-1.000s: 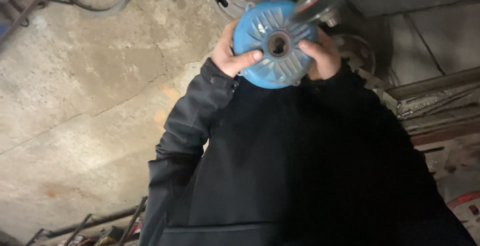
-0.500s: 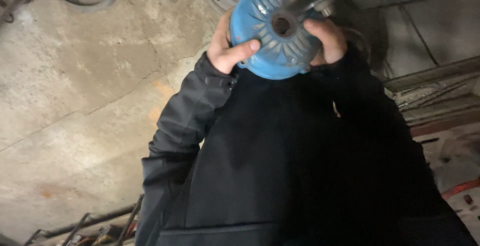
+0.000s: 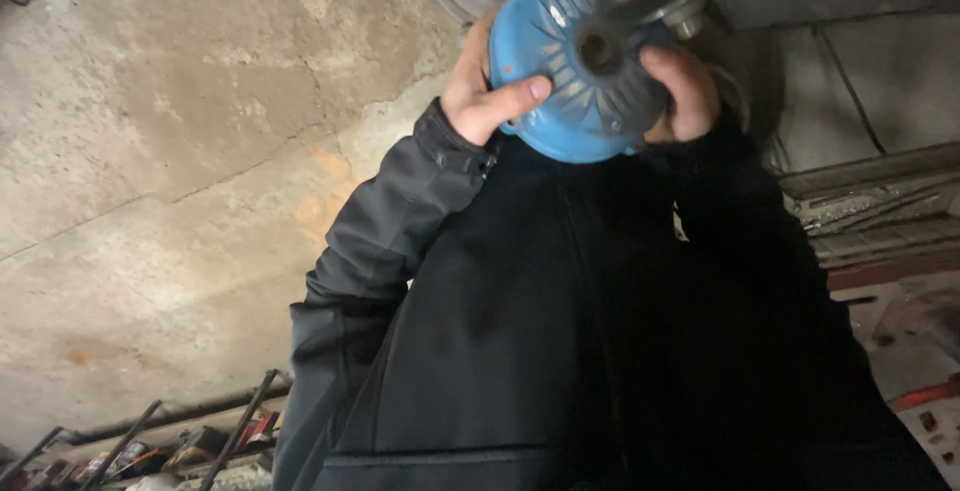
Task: Polishing components of an electric motor housing using a bench grinder.
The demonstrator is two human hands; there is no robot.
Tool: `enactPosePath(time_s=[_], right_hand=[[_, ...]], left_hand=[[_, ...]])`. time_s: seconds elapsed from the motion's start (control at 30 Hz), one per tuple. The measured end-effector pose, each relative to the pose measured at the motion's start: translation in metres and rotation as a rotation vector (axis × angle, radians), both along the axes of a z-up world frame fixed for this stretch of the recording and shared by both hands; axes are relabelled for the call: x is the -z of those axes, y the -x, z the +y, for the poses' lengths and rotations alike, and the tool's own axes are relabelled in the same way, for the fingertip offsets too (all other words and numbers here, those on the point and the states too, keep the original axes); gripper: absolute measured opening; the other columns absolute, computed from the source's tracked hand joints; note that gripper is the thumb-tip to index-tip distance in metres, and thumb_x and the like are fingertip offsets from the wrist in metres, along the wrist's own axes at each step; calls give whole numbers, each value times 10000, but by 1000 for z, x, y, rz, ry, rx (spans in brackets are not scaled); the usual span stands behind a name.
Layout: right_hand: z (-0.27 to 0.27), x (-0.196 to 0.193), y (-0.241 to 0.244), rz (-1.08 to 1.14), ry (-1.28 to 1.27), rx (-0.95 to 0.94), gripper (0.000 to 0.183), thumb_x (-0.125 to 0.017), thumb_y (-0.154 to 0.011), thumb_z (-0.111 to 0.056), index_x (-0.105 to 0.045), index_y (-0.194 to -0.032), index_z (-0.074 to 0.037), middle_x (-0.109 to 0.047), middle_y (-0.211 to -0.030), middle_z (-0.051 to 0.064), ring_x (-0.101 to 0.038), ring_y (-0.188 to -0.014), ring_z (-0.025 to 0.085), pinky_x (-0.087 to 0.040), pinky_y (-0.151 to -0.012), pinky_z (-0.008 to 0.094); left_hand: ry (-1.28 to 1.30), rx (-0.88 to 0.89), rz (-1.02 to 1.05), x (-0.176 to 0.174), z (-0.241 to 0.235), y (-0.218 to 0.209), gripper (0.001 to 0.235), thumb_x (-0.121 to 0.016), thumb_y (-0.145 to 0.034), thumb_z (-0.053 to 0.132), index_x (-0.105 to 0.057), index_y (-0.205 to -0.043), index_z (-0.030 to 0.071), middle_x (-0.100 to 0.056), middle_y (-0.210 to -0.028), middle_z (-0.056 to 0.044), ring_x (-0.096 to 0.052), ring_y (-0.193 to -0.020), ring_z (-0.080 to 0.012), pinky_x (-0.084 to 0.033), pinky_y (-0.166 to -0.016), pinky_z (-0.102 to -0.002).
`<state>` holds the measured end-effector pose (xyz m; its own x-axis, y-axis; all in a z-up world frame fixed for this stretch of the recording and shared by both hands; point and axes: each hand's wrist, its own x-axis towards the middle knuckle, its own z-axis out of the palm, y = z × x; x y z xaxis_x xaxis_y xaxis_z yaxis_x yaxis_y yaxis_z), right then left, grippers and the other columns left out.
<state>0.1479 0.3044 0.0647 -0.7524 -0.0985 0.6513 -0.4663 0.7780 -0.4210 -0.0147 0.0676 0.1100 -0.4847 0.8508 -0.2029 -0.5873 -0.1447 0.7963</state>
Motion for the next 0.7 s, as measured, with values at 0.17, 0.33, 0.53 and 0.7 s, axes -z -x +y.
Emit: enactPosePath(time_s=[0.17,0.33,0.53,0.7], right_hand=[[-35,-53,-6,-387,810,-134,556,-599,-1053,-312,-425,-1470,11,-563,-1368,231,-625,-1222,326,-570,-994,421],[-45,-25,-46,-801,1361,-185,633,-587,-1053,-392,-369,-1538,-46,-576,-1331,142,-610,-1117,238,-563,-922,343],[-29,19,-41,-757,1605,-448,676,-601,-1044,-354,-395,-1585,-7,-639,-1204,158,-633,-996,181,-547,-871,318],[-43,-36,-11,-824,1513,-356,771,-625,-991,-278,-281,-1629,-14,-534,-1487,193,-591,-1358,270,-524,-1150,421]], left_hand=[[-37,82,3,1,-7,0,934,-798,-950,176,-200,-1626,-64,-492,-1562,-210,-486,-1429,-277,-388,-1293,-436],[37,126,80,25,-21,19,783,-736,-983,334,-379,-1557,-60,-586,-1466,-198,-579,-1375,-308,-464,-1223,-440],[-36,201,52,34,-13,29,598,-617,-1086,416,-524,-1483,-21,-649,-1391,-174,-642,-1262,-273,-516,-1141,-415],[0,255,20,35,-10,20,660,-596,-1083,432,-470,-1511,-55,-622,-1415,-198,-613,-1318,-291,-496,-1175,-430]])
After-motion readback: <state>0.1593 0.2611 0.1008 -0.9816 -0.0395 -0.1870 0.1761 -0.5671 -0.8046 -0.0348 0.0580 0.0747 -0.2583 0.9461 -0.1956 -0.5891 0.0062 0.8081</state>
